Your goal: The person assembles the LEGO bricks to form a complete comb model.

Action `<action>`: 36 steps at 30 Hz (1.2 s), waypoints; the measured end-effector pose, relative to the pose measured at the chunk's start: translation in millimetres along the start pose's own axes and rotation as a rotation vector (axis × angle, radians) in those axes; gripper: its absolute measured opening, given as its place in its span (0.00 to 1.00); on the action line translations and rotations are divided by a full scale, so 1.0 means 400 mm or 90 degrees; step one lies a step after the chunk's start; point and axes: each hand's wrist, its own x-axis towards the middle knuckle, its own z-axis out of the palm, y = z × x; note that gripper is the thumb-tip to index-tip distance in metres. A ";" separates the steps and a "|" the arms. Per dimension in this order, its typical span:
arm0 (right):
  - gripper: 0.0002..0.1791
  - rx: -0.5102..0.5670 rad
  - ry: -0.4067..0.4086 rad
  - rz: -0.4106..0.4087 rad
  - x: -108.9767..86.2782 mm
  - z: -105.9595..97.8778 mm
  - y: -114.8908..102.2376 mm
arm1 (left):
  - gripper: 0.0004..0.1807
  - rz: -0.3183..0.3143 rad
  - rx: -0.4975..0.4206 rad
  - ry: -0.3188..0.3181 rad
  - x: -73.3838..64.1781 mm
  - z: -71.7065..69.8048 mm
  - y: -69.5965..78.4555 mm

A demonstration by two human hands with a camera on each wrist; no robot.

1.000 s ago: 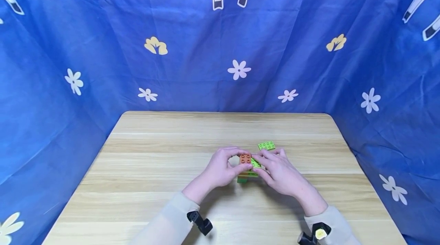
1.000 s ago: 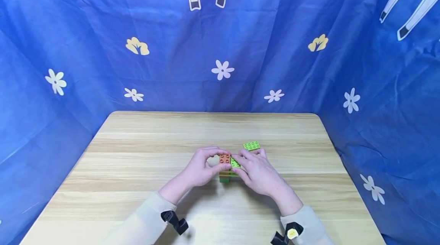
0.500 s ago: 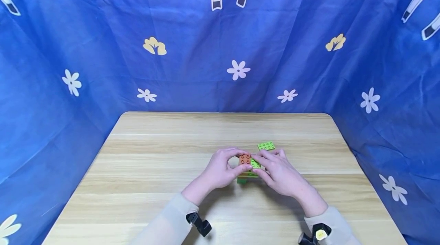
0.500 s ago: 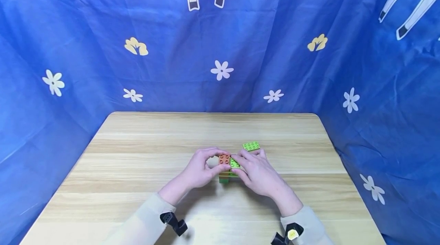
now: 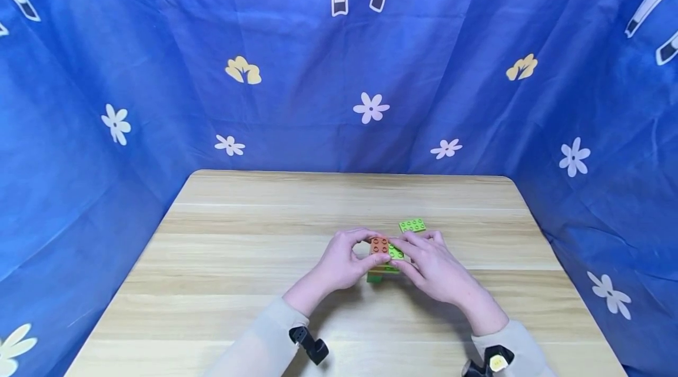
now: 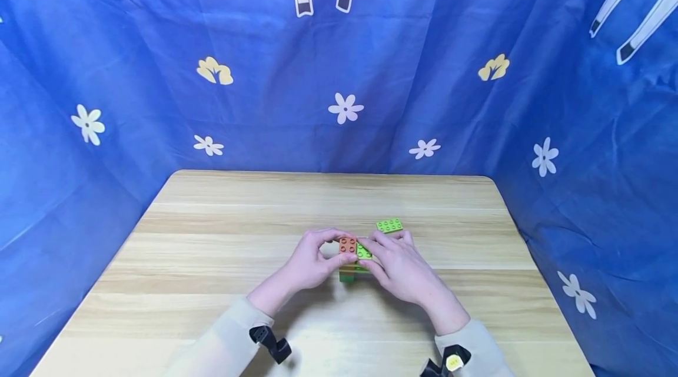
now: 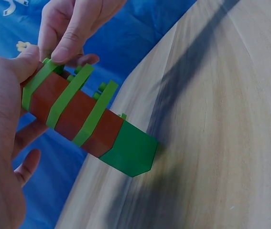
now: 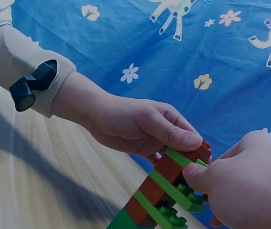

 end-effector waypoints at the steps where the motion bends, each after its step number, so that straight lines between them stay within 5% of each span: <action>1: 0.25 0.002 0.001 -0.001 0.000 -0.001 0.002 | 0.21 0.001 -0.003 0.000 0.000 0.000 0.000; 24: 0.23 0.087 0.017 0.067 -0.033 -0.091 0.091 | 0.22 -0.006 -0.032 0.017 -0.009 0.012 -0.005; 36: 0.25 0.105 0.020 0.118 -0.046 -0.065 0.160 | 0.21 0.009 -0.032 0.025 -0.012 0.015 -0.008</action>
